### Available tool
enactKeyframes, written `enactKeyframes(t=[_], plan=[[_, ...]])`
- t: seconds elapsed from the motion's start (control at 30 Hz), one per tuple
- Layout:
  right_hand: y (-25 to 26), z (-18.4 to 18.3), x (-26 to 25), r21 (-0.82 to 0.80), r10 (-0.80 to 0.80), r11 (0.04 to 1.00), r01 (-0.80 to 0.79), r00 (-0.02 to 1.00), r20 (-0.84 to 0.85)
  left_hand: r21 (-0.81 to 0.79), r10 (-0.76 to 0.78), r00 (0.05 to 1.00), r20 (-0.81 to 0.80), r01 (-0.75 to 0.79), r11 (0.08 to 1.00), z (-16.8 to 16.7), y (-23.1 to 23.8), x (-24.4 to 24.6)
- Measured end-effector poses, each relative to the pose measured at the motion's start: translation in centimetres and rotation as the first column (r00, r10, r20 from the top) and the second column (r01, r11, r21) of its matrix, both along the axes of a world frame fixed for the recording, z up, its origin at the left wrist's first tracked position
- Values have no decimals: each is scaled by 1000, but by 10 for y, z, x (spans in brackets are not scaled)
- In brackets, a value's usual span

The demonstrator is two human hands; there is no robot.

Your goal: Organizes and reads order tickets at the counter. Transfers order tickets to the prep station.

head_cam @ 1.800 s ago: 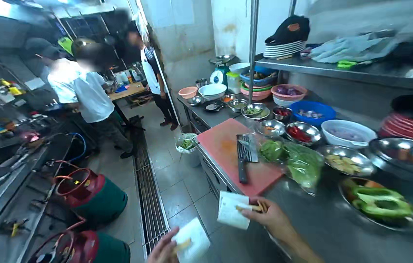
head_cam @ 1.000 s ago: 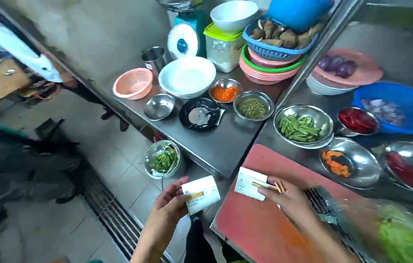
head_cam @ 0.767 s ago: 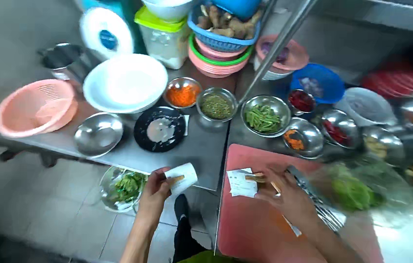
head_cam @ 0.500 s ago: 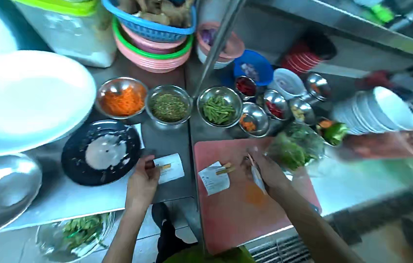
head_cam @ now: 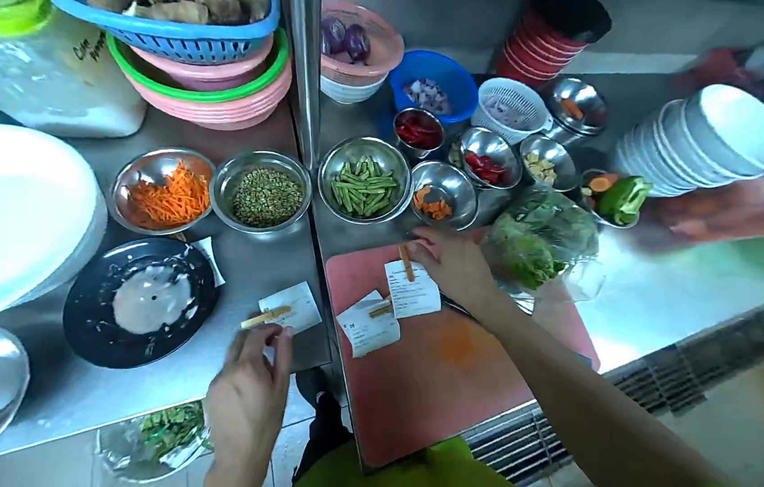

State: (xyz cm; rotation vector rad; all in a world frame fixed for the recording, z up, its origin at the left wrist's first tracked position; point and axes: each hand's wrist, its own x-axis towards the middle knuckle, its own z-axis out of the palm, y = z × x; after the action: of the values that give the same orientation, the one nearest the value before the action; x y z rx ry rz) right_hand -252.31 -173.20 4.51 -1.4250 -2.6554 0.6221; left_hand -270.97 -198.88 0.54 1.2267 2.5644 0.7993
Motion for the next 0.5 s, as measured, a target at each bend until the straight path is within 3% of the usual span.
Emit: enactKeyframes(t=[0.1,0.17,0.3,0.4,0.5], plan=[[-10,-6,20,26,84,996,-81,978,-190,-63,36,958,286,-18,998,3,9,33],[-16,-12,33,90,133,989,-113,959,-250,-133,91,922,377,-43,990,2,22,49],[-12,-27,55,183,176,975,-124,937,-300,-186,158,905,396,-89,979,0,45,67],[-7,-32,64,202,238,964,-173,900,-366,-57,108,933,342,-94,994,-1,50,74],[-23,-35,60,250,391,917,-312,827,-403,4,97,898,430,-109,994,-2,48,77]])
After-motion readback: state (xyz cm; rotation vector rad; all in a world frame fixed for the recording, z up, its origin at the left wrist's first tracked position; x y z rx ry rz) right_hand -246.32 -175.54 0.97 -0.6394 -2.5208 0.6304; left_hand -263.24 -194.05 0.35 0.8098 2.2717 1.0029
